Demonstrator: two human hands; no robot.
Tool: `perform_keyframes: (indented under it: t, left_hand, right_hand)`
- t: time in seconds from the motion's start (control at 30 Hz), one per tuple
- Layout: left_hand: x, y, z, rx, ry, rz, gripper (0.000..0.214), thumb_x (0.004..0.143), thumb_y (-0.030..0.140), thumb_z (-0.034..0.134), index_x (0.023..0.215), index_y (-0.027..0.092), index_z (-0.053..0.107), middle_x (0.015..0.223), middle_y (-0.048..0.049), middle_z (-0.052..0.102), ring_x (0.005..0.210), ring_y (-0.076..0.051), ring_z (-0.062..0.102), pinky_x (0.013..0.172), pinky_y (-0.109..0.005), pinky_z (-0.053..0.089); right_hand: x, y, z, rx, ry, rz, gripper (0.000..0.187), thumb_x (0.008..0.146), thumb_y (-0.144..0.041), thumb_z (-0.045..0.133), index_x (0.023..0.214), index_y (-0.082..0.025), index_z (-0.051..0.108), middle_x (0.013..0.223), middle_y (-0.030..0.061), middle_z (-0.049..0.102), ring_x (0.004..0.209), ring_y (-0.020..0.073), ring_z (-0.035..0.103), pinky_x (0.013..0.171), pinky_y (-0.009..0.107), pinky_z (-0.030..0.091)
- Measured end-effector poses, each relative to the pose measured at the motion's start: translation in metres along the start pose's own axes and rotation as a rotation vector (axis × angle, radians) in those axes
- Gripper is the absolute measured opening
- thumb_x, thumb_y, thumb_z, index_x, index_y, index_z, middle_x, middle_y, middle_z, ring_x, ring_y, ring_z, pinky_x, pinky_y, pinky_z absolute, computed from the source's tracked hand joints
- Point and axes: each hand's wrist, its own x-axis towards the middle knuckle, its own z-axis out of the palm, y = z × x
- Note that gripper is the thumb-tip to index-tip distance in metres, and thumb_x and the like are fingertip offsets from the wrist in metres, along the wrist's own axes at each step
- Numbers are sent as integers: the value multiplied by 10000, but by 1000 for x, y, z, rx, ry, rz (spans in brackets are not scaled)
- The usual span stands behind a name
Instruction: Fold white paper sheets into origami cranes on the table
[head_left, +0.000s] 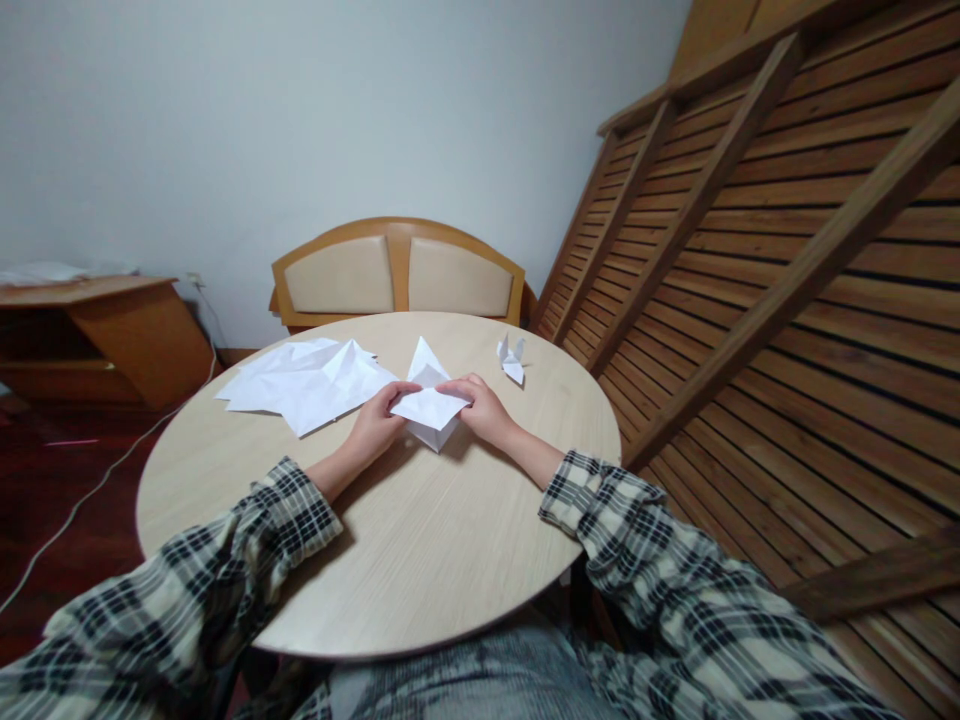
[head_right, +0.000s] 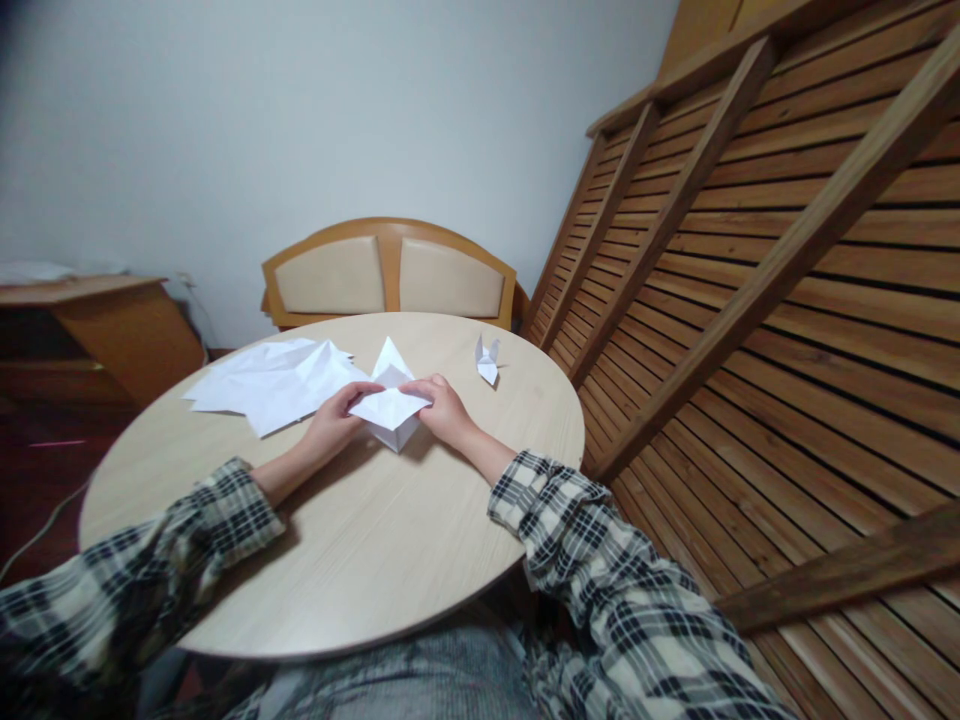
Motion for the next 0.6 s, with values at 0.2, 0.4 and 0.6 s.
perform_keyframes:
  t: [0.2, 0.4, 0.6]
  left_hand:
    - [0, 5, -1, 157, -17, 47, 346, 682, 66, 538, 948, 201, 713, 983, -56, 707, 935, -230, 600, 887, -382, 454]
    - [0, 5, 2, 116, 5, 17, 151, 823, 276, 595, 860, 176, 701, 779, -46, 644, 734, -190, 541, 680, -297, 426]
    - [-1, 5, 5, -4, 30, -100, 132, 822, 293, 579, 815, 186, 656, 678, -8, 526, 637, -168, 473, 560, -260, 382]
  right_hand:
    - [-1, -1, 1, 40, 34, -34, 359, 760, -13, 593, 1023, -209, 736, 970, 52, 594, 965, 186, 568, 933, 358, 445]
    - [-1, -7, 0, 82, 71, 0, 110, 852, -272, 649, 804, -204, 723, 823, 37, 581, 829, 175, 547, 810, 322, 461]
    - [-1, -2, 6, 311, 40, 187, 303, 855, -452, 601, 751, -170, 645, 643, 3, 524, 585, 135, 479, 518, 248, 399]
